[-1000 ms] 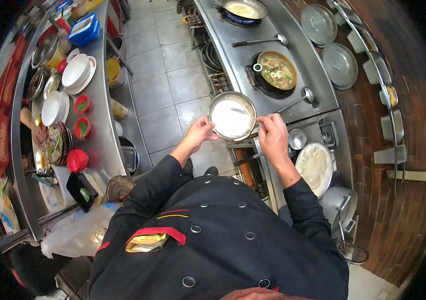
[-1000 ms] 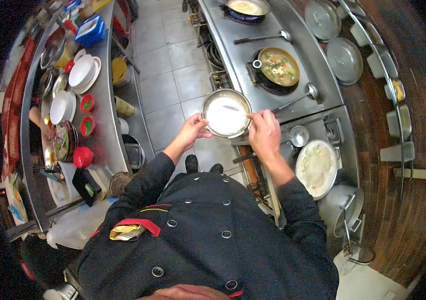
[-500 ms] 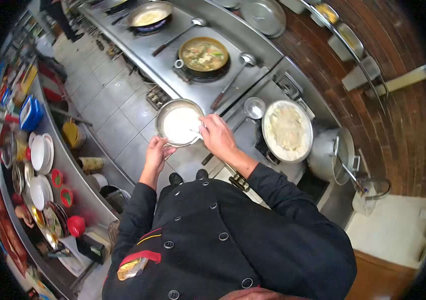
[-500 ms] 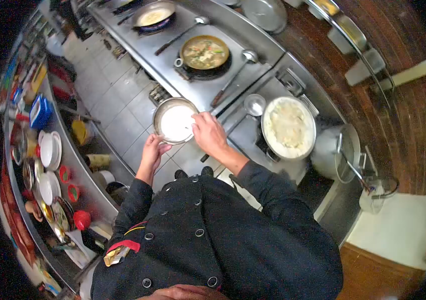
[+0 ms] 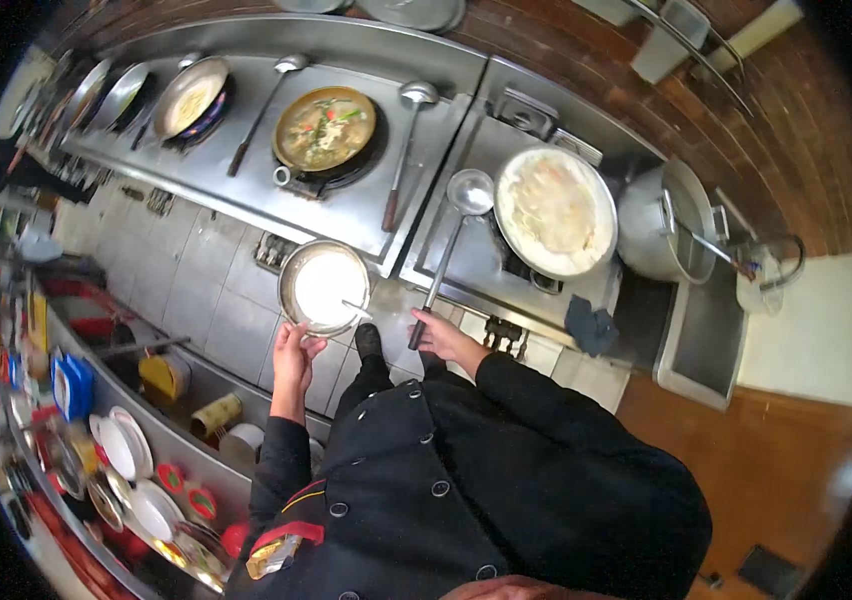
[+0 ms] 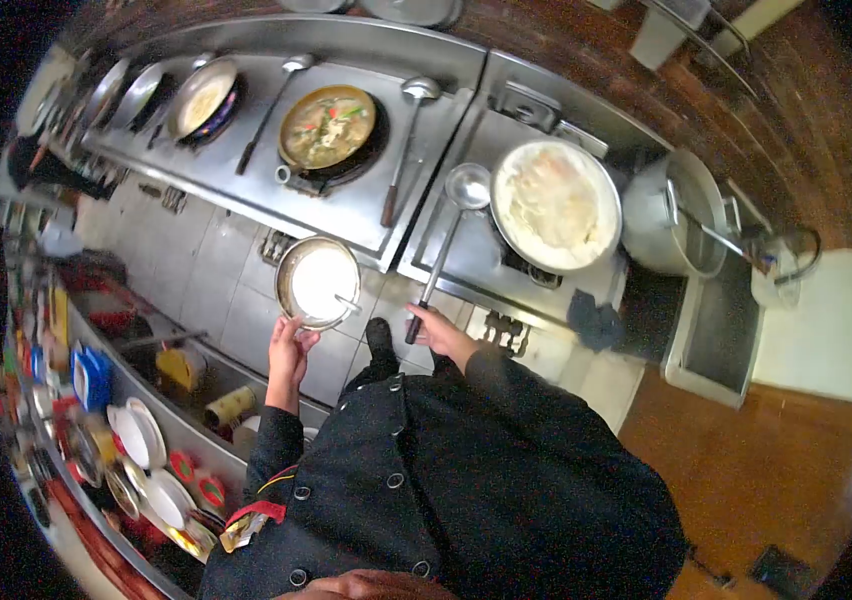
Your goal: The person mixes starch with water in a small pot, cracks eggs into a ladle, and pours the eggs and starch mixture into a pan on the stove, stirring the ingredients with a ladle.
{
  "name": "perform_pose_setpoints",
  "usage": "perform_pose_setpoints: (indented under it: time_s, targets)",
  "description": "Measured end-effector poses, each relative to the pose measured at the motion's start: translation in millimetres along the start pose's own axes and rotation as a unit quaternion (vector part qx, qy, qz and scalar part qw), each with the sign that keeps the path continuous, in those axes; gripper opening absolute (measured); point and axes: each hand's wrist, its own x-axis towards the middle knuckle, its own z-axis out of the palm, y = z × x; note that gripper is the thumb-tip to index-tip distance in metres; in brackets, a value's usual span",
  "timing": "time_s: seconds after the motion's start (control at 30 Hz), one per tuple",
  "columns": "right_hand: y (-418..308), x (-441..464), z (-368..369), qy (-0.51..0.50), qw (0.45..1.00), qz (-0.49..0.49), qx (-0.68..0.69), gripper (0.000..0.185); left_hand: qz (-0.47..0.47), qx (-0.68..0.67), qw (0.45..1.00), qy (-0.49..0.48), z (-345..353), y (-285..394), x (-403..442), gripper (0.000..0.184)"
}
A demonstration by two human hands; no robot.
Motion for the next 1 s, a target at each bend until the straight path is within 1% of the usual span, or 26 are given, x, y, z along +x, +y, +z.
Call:
perform_pose_setpoints:
  time_s: [0.03,0.07,0.13,0.17,0.2,0.23,0.27,0.3,0.33,0.37,0.4,0.43,0.47,0.5,0.57,0.63,0.67,0.73,0.77,0.83,0.93,0.97,1.0]
  targets:
    - [-6,-10,16,0.018,0.999,-0.025,0.039,0.036,-0.008,0.010,1.000,-0.013,-2,6,5,0.014]
    - [-6,-14,21,0.029,0.998,-0.031,0.046,0.036,-0.013,0.015,1.000,-0.024,-5,11,13,0.015]
    - [-8,-31,36,0.086,0.986,-0.137,0.048,0.019,-0.026,0.022,0.999,-0.035,-12,17,33,0.016]
    - [-12,-51,48,0.157,0.975,-0.146,0.051,0.013,-0.035,0.038,0.997,-0.050,-17,19,46,0.016]
    - [-16,-69,51,0.188,0.968,-0.162,-0.031,0.014,-0.045,0.055,0.995,-0.065,-23,21,57,0.017]
    - [-12,-81,49,0.236,0.948,-0.190,-0.094,0.014,-0.048,0.056,0.995,-0.070,-28,22,67,0.017]
    - [-12,-92,49,0.303,0.910,-0.198,-0.202,0.017,-0.054,0.060,0.994,-0.076,-30,24,78,0.018]
    - [2,-93,32,0.391,0.779,-0.312,-0.377,0.022,-0.059,0.064,0.993,-0.084,-30,25,92,0.018]
    - [-2,-111,34,0.424,0.779,-0.273,-0.373,0.025,-0.061,0.065,0.992,-0.094,-31,24,107,0.018]
    - [-4,-125,28,0.451,0.757,-0.269,-0.388,0.025,-0.056,0.071,0.990,-0.111,-35,23,120,0.018]
    - [-4,-140,25,0.478,0.721,-0.316,-0.389,0.025,-0.053,0.078,0.987,-0.128,-37,23,131,0.018]
    - [-14,-165,30,0.504,0.699,-0.306,-0.404,0.025,-0.056,0.100,0.985,-0.127,-35,26,142,0.017]
    - [-19,-179,27,0.533,0.696,-0.293,-0.383,0.022,-0.061,0.103,0.983,-0.136,-34,28,155,0.017]
    - [-23,-190,14,0.544,0.698,-0.306,-0.351,0.022,-0.060,0.104,0.982,-0.142,-34,27,169,0.017]
    - [-36,-219,-1,0.579,0.669,-0.282,-0.371,0.020,-0.056,0.119,0.981,-0.146,-27,28,191,0.015]
    - [-34,-234,-31,0.607,0.613,-0.307,-0.400,0.019,-0.060,0.124,0.978,-0.156,-23,23,218,0.015]
    - [-34,-241,-32,0.604,0.616,-0.305,-0.403,0.019,-0.063,0.131,0.976,-0.164,-23,20,232,0.015]
    - [-36,-256,-22,0.630,0.588,-0.323,-0.391,0.019,-0.072,0.117,0.978,-0.158,-17,13,251,0.016]
    - [-34,-258,-20,0.627,0.588,-0.323,-0.396,0.019,-0.067,0.128,0.974,-0.173,-15,11,260,0.016]
    - [-27,-262,-16,0.624,0.640,-0.302,-0.331,0.022,-0.068,0.134,0.973,-0.177,-4,9,265,0.015]
    - [-21,-259,-11,0.595,0.646,-0.330,-0.347,0.018,-0.069,0.155,0.969,-0.177,4,-1,274,0.015]
    - [-14,-254,-21,0.590,0.648,-0.331,-0.352,0.018,-0.082,0.158,0.969,-0.172,5,-5,276,0.015]
    - [-12,-248,-26,0.566,0.679,-0.330,-0.333,0.018,-0.094,0.160,0.968,-0.166,7,-5,274,0.015]
